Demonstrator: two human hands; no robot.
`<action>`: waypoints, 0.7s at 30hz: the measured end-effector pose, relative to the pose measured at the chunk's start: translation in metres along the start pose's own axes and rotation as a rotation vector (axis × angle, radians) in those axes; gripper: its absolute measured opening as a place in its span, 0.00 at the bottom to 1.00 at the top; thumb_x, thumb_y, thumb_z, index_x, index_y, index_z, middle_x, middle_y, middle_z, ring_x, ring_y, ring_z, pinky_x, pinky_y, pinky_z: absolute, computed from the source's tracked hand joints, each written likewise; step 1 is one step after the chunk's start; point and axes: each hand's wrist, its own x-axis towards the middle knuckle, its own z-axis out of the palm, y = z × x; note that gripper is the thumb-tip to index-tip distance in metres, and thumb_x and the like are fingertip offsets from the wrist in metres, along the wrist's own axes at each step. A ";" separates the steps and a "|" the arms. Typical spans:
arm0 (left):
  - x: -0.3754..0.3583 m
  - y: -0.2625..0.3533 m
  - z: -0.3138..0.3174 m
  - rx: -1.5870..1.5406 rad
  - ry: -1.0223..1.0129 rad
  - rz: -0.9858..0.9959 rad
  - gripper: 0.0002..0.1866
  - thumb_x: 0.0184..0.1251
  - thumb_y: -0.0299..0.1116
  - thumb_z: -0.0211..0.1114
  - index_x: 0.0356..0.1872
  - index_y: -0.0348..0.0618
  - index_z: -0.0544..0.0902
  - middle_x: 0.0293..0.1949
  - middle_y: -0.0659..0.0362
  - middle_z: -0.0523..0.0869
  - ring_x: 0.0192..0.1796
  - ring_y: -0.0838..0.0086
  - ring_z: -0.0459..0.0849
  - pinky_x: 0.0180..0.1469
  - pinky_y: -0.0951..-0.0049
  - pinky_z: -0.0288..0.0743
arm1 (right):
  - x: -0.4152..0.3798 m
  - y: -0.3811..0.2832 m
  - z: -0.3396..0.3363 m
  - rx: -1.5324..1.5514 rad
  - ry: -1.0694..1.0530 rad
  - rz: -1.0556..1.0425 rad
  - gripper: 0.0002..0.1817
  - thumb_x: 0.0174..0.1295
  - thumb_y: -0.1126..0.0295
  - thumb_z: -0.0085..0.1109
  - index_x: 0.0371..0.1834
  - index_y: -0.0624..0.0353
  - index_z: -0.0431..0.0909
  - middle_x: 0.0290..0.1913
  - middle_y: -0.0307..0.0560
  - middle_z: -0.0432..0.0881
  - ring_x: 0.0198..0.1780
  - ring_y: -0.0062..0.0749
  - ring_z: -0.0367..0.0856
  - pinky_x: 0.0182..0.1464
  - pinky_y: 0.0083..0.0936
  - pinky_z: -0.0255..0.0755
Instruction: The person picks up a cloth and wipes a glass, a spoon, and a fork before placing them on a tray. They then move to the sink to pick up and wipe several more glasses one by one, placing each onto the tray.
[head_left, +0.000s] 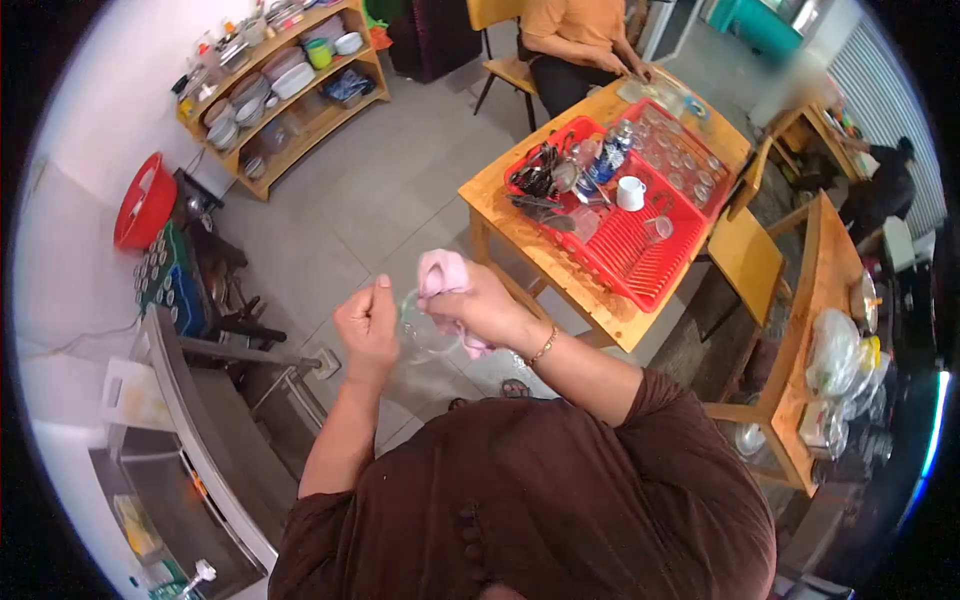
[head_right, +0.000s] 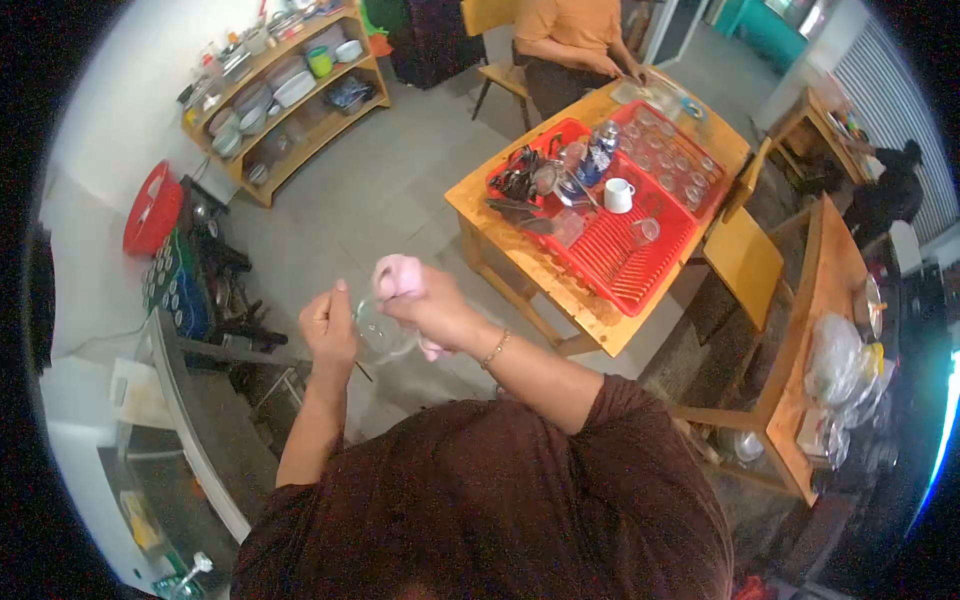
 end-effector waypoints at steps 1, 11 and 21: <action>0.003 -0.006 -0.001 -0.041 0.086 -0.017 0.23 0.68 0.32 0.57 0.13 0.41 0.61 0.15 0.70 0.59 0.20 0.85 0.54 0.20 0.75 0.47 | -0.005 0.015 0.002 0.394 0.001 0.196 0.14 0.55 0.65 0.62 0.40 0.59 0.72 0.32 0.47 0.78 0.31 0.33 0.77 0.32 0.27 0.71; 0.027 -0.008 0.037 -0.347 0.040 -0.576 0.22 0.68 0.42 0.57 0.14 0.50 0.66 0.13 0.71 0.62 0.17 0.85 0.60 0.21 0.78 0.55 | -0.038 0.014 0.028 -0.318 0.643 -0.209 0.22 0.67 0.63 0.49 0.59 0.65 0.63 0.52 0.50 0.70 0.56 0.28 0.66 0.60 0.29 0.60; 0.016 -0.040 0.033 -0.962 -0.310 -1.170 0.26 0.67 0.46 0.56 0.10 0.61 0.57 0.08 0.72 0.58 0.13 0.83 0.59 0.21 0.77 0.58 | -0.073 0.057 -0.029 -0.366 0.483 0.318 0.21 0.47 0.68 0.61 0.44 0.64 0.71 0.34 0.48 0.78 0.35 0.30 0.77 0.36 0.28 0.72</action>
